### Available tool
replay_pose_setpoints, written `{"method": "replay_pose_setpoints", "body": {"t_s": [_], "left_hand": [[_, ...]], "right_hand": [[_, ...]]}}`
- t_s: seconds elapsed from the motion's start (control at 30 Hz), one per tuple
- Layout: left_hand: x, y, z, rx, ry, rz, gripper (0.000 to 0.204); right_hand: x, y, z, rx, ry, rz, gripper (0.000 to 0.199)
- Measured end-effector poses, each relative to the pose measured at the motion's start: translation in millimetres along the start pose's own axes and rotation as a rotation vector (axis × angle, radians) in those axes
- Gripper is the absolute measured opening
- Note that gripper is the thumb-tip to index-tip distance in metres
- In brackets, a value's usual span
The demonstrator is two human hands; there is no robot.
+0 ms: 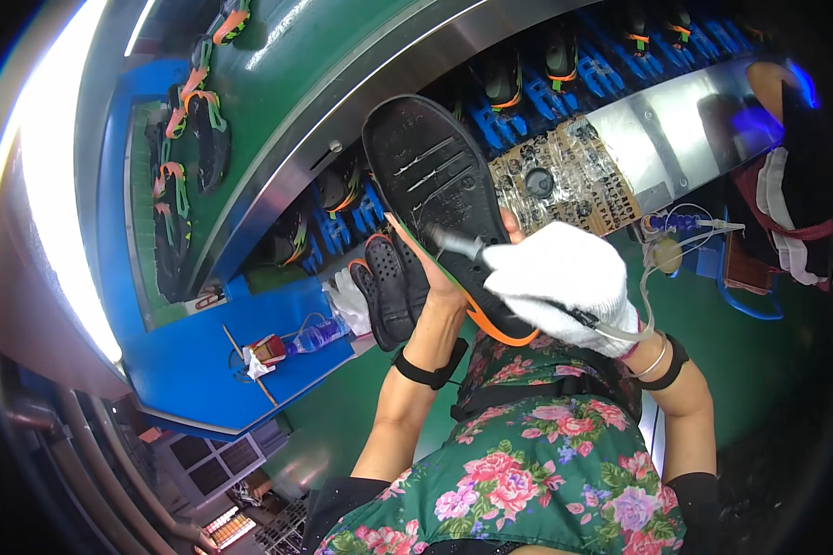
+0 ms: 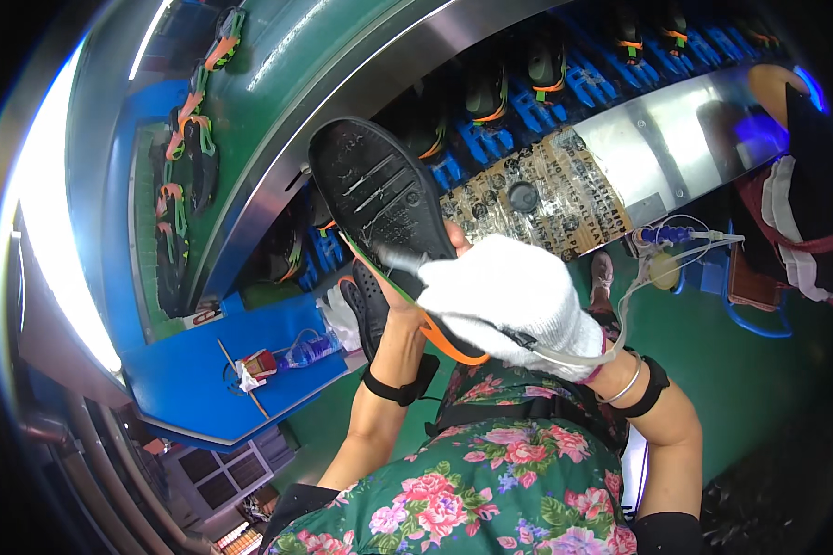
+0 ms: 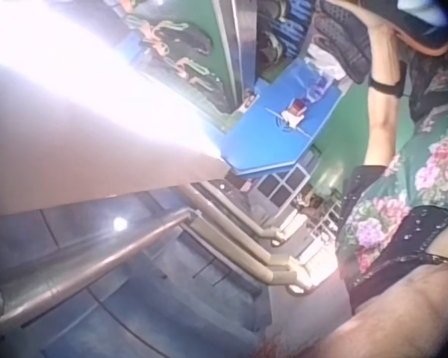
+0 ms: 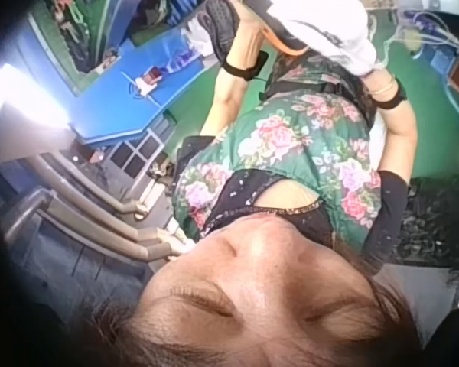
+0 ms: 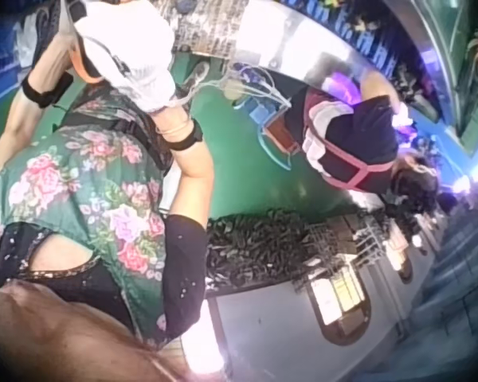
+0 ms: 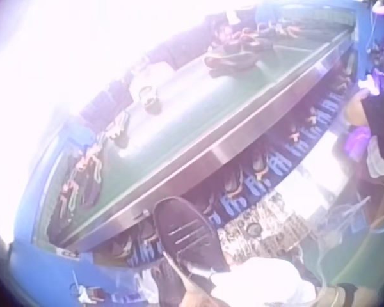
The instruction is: Applying glue to shoe soles using a specialized applicator tool at a factory workstation.
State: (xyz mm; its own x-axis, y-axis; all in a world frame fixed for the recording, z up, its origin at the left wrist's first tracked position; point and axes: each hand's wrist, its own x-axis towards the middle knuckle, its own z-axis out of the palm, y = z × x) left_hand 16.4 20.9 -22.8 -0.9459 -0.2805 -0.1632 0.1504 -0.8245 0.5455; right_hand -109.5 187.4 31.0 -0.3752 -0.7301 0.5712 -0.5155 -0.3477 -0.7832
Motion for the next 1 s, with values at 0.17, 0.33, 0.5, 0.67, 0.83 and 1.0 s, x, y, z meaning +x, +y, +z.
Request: {"method": "replay_pose_setpoints", "body": {"t_s": [0.17,0.33,0.5,0.67,0.83,1.0], "left_hand": [[4,-1,11,-0.172,0.172,-0.034,0.126],[7,4,15,-0.18,0.127,0.061,0.127],[11,5,7,-0.16,0.072,0.12,0.128],[12,11,5,-0.145,0.126,0.125,0.129],[22,19,11,-0.088,0.051,0.137,0.128],[21,25,14,-0.07,0.005,0.151,0.119]], "right_hand": [[-7,-10,16,-0.122,-0.039,-0.106,0.033],[-5,-2,2,0.038,0.054,-0.035,0.034],[-8,-12,8,-0.046,0.0,-0.051,0.028],[-7,-8,-2,0.111,0.042,0.048,0.03],[-24,-10,8,0.132,-0.059,0.119,0.034],[-13,-9,-4,0.151,0.074,0.117,0.021]]}}
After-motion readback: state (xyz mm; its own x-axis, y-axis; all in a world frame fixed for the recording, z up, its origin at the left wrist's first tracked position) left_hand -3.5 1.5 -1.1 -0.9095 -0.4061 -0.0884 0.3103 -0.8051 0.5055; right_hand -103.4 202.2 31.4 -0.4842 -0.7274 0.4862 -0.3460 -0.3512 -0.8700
